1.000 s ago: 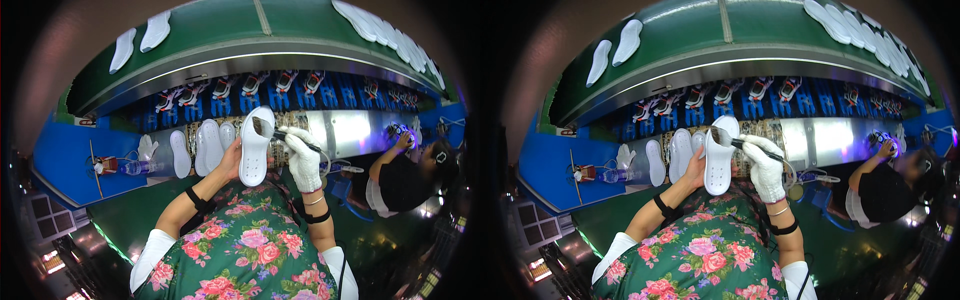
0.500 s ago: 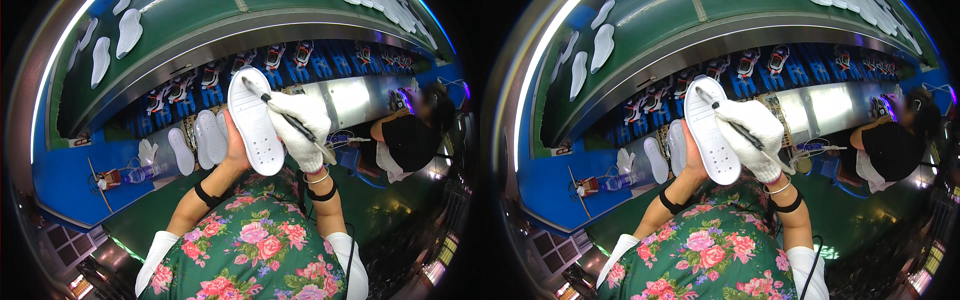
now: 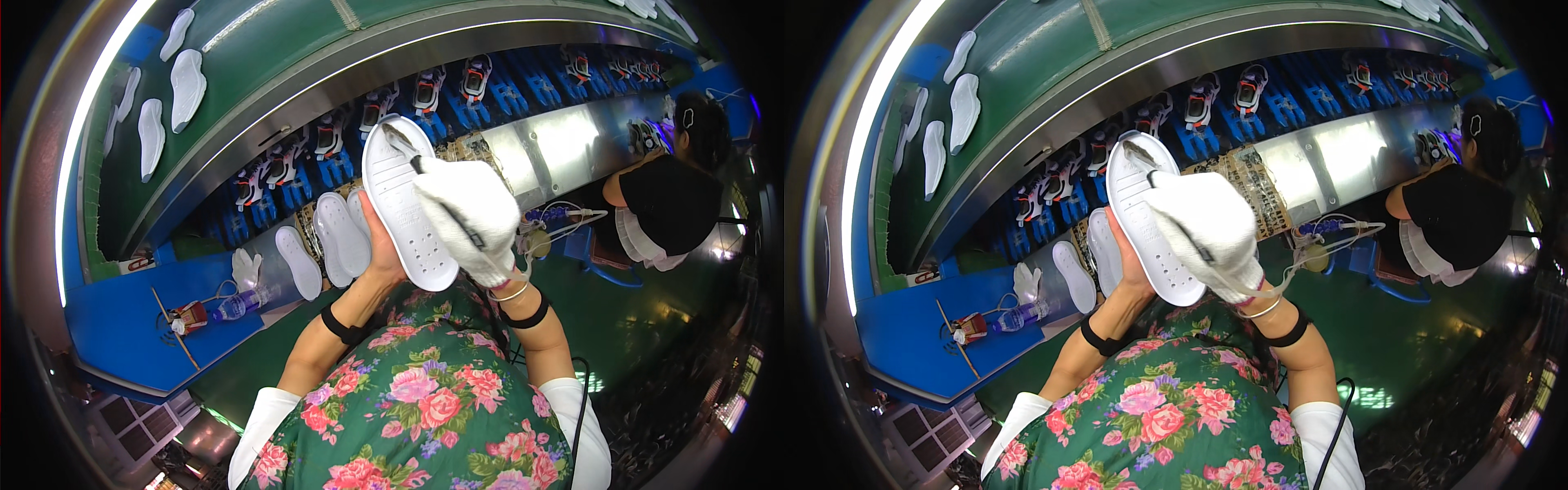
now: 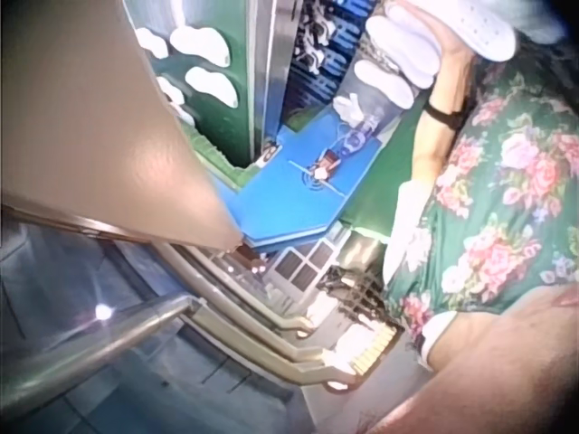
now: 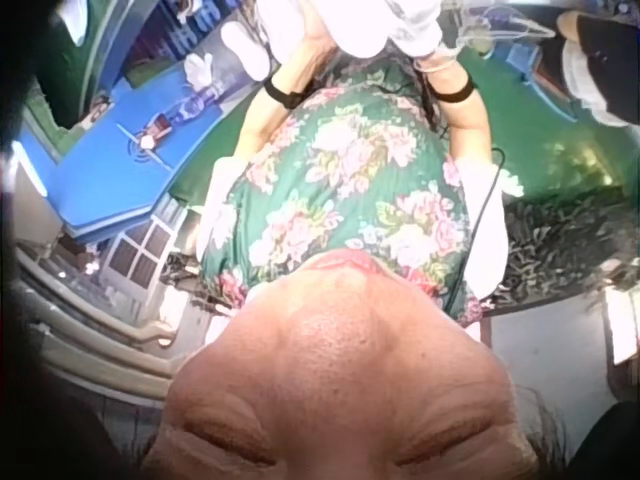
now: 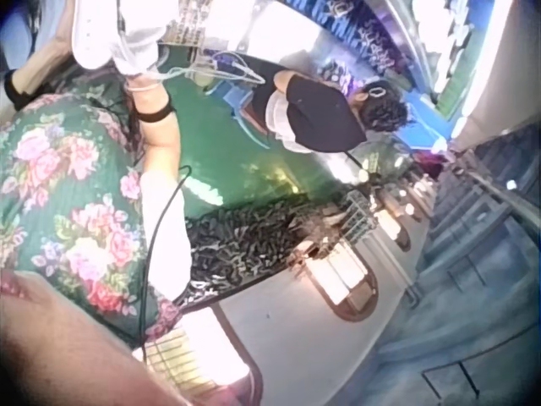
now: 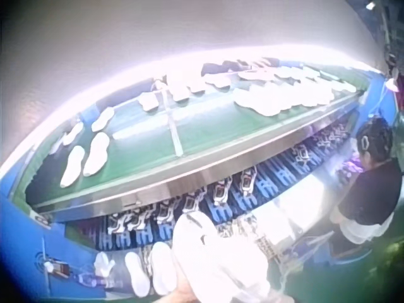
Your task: Applying glue to the bottom of shoe soles using a brush.
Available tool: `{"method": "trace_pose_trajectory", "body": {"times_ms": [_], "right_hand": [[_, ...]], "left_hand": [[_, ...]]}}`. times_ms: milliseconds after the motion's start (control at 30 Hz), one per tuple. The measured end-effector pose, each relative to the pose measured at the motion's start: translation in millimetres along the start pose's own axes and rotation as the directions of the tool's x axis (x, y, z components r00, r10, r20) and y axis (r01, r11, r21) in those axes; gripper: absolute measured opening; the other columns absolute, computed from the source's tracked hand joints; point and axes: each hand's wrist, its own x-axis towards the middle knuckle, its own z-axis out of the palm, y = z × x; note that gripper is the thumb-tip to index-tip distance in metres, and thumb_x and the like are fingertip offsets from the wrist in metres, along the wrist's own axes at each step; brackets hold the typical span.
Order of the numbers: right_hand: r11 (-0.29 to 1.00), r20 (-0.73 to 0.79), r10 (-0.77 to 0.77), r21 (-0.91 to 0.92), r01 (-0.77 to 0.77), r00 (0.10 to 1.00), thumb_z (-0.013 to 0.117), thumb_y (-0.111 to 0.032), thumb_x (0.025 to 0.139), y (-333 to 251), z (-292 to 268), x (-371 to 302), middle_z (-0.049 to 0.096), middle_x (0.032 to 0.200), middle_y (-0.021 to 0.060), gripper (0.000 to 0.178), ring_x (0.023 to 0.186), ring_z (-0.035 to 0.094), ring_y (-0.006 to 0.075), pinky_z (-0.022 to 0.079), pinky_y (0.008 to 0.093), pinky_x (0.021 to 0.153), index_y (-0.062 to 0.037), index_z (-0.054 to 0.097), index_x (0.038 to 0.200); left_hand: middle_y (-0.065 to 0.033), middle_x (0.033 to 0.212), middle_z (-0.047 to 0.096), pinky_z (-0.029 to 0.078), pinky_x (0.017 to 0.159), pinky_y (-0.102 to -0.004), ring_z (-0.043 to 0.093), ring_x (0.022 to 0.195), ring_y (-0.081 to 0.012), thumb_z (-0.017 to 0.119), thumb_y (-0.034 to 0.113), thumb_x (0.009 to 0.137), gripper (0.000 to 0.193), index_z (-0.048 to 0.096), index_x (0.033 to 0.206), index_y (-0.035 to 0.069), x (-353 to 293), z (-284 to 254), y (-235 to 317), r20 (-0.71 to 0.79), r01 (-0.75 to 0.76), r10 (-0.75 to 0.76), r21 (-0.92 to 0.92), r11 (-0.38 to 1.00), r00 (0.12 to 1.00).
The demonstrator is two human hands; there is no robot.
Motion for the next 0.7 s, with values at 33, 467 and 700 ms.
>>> {"method": "trace_pose_trajectory", "body": {"times_ms": [33,467,700], "right_hand": [[0.999,0.044,-0.03,-0.034,0.032,0.999,0.077,-0.001,0.076,-2,-1,2,0.074,0.099,0.0161,0.025,0.087,0.071,0.0274,0.056,0.0365,0.079,-0.0032,0.076,0.101],[0.982,0.137,-0.156,0.127,0.138,0.978,0.075,-0.005,0.078,2,2,-15,0.074,0.1,0.0107,0.024,0.087,0.07,0.0289,0.056,0.0371,0.079,-0.0055,0.076,0.102],[0.987,0.134,-0.036,0.162,0.014,0.99,0.076,-0.005,0.078,7,-18,-10,0.075,0.104,0.0141,0.022,0.091,0.071,0.0278,0.056,0.0366,0.079,-0.0034,0.076,0.1]], "left_hand": [[-0.0114,0.148,0.049,0.04,0.114,-0.0439,0.051,0.132,-0.0287,0.026,0.083,0.091,0.095,0.033,0.154,0.012,1,-1,0,-0.003,0.006,-0.006,0.003,1.0,1.0],[-0.0126,0.147,0.048,0.042,0.111,-0.0448,0.051,0.131,-0.0293,0.024,0.084,0.091,0.096,0.033,0.154,0.013,12,-33,3,0.185,0.021,0.008,-0.154,0.988,0.983],[-0.0139,0.13,0.06,0.052,0.098,-0.0445,0.064,0.112,-0.0281,0.027,0.083,0.091,0.093,0.041,0.147,0.009,11,-16,16,-0.038,-0.012,0.005,-0.199,0.98,0.999]]}}
